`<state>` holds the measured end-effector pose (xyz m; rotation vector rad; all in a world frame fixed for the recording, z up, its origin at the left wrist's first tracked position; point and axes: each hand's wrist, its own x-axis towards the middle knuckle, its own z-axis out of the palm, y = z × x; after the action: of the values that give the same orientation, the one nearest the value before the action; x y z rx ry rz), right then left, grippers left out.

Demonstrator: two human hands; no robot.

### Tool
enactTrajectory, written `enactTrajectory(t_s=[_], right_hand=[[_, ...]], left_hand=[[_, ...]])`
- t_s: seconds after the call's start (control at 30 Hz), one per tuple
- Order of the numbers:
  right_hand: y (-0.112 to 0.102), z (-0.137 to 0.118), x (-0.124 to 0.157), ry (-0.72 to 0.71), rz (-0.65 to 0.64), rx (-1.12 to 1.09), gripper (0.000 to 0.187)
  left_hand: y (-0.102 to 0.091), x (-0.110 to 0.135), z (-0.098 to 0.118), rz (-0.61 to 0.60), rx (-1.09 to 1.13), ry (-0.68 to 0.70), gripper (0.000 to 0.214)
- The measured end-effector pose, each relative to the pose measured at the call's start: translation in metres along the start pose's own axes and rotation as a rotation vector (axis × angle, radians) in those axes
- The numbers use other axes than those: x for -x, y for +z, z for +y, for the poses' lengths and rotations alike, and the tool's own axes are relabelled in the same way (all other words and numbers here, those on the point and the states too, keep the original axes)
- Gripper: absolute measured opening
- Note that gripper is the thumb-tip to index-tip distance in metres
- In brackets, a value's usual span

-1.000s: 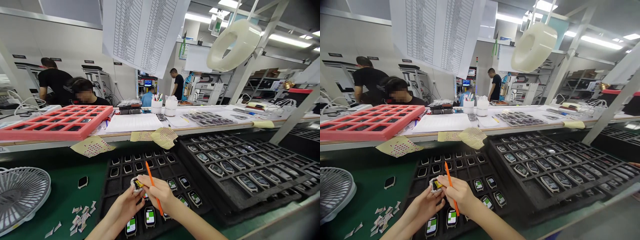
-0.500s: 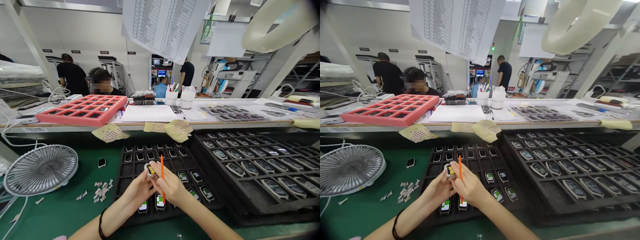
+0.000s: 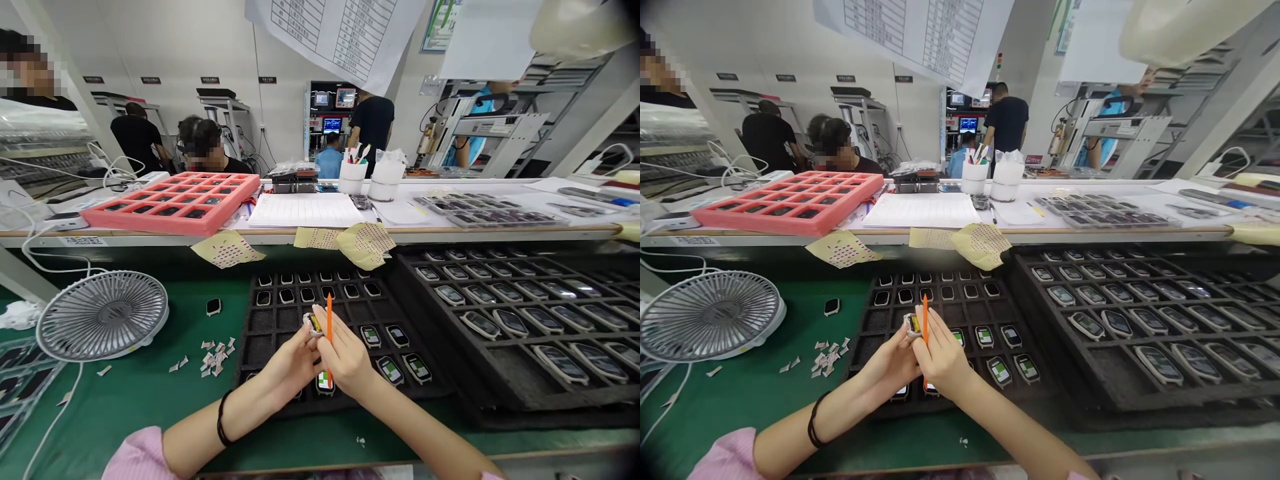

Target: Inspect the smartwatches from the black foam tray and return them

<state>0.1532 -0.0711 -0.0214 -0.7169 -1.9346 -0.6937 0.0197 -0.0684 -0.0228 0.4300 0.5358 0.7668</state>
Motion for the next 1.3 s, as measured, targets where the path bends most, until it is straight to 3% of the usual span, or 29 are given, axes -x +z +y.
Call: enactTrajectory(t_s=[0.17,0.3,0.4,0.53,0.63,0.77,0.87,0.97,1.07,1.1,1.2,1.3], right_hand=[[0.005,0.006,0.001,-0.017,-0.041,-0.114,0.019],[0.000,0.018,0.000,0.128,-0.131,-0.313,0.013],[-0.013,0.032,0.005,0.322,-0.183,-0.417,0.019],[-0.022,0.051,0.021,0.752,-0.360,-0.587,0.036],[-0.020,0.058,0.032,0.971,-0.430,-0.720,0.036],[-0.014,0.060,0.038,1.056,-0.488,-0.633,0.037],[-0.011,0.060,0.042,1.029,-0.570,-0.563,0.041],[-0.005,0.060,0.048,0.936,-0.695,-0.381,0.037],[0.003,0.059,0.055,0.911,-0.815,-0.215,0.026],[0.005,0.058,0.057,0.921,-0.848,-0.206,0.023],[0.009,0.058,0.059,0.936,-0.876,-0.239,0.021],[0.010,0.060,0.060,0.937,-0.851,-0.308,0.018]], left_hand=[[-0.006,-0.004,0.001,0.035,-0.021,0.015,0.031],[-0.023,-0.010,0.028,0.097,-0.207,0.119,0.036],[-0.045,-0.009,0.064,0.217,-0.636,0.316,0.048],[-0.082,0.002,0.103,0.415,-1.338,0.543,0.054],[-0.111,0.010,0.110,0.323,-1.753,0.571,0.048],[-0.134,0.016,0.104,0.169,-1.945,0.420,0.040],[-0.127,0.017,0.097,0.198,-1.965,0.392,0.039],[-0.100,0.012,0.081,0.237,-1.932,0.486,0.036],[-0.069,-0.002,0.051,0.098,-1.787,0.519,0.030],[-0.061,-0.008,0.040,0.053,-1.721,0.493,0.029],[-0.046,-0.027,0.012,0.084,-1.518,0.428,0.030],[-0.040,-0.037,0.001,0.109,-1.459,0.384,0.033]])
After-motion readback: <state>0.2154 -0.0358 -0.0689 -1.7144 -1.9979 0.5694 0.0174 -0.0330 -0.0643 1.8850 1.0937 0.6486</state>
